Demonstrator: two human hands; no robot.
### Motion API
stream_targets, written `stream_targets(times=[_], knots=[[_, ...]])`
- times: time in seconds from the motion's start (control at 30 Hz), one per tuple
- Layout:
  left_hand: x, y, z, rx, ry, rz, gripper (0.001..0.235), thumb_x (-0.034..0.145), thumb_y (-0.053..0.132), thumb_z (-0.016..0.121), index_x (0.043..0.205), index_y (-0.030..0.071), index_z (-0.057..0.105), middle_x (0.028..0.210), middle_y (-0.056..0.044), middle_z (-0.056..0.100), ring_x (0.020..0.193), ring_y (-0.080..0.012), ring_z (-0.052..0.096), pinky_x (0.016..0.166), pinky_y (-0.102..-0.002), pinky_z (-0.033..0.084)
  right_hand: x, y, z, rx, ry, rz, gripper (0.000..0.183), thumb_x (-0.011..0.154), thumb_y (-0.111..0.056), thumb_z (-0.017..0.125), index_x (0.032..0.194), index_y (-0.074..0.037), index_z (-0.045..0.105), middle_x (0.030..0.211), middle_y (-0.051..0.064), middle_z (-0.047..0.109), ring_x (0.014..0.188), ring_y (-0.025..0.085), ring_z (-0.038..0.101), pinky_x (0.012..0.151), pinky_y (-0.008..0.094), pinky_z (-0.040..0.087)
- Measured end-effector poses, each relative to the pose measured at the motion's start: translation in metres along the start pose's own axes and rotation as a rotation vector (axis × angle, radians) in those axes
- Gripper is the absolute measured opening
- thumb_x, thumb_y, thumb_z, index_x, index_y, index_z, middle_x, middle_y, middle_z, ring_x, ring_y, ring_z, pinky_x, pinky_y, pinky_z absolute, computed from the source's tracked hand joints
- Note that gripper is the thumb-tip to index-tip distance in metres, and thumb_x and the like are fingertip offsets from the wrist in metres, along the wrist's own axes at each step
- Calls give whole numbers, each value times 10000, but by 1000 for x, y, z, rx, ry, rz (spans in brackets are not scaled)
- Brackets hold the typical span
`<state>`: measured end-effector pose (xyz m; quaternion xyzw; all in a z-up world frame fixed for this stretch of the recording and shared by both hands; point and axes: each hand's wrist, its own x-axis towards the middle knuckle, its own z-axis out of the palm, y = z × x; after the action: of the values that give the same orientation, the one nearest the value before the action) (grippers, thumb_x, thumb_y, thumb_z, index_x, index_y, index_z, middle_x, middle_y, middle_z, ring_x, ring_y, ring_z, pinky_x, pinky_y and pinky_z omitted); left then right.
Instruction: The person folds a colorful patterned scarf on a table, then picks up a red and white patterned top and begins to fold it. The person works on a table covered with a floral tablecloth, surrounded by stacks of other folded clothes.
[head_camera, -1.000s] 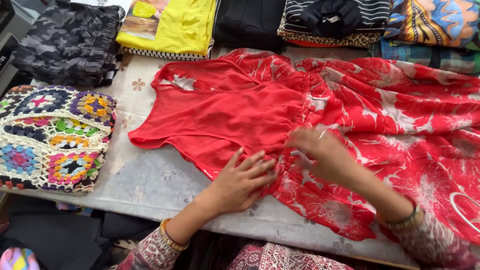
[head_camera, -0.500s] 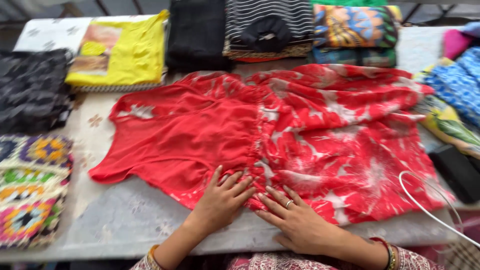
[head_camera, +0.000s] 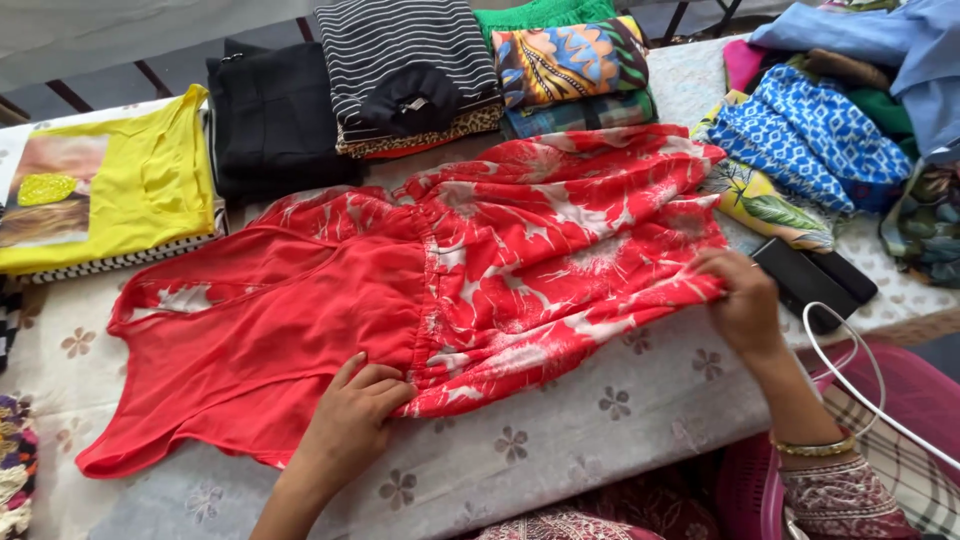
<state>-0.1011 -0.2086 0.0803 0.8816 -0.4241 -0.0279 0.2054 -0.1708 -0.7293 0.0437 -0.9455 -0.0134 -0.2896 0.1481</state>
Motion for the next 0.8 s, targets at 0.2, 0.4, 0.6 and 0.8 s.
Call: stream_targets(times=[0.2,0.4,0.6,0.8], knots=[[0,-10,-4,-171,57,30,324,721,-12,628,1027,55,712,1052,-92,728,1082,-258,665,1175,-507,319,-18,87,-7,515,-264,361,187,949,3,614,1115,-70,658,922,70,699,871,126,615,804,325,516],[-1,-30,-3,-229,-84,-209,423,776,83,686,1198,120,691,1023,-148,729,962,-340,668,858,-471,518,22,73,-74,279,-661,548,416,771,79,564,1105,-104,730,907,126,740,808,238,727,725,379,581],[64,-78,1,-293,-34,-332,213,926,239,648,1077,89,655,978,-155,741,909,-348,717,779,-464,539,71,110,20,-245,-457,442,395,918,-105,591,1260,-231,743,1042,181,751,968,385,713,879,485,554],[75,-87,19,-159,-8,-381,233,902,260,666,1089,121,670,992,-156,731,947,-378,686,790,-495,526,74,27,35,-393,-14,109,483,820,-103,633,1288,-203,693,1220,113,703,1175,355,637,975,507,493]])
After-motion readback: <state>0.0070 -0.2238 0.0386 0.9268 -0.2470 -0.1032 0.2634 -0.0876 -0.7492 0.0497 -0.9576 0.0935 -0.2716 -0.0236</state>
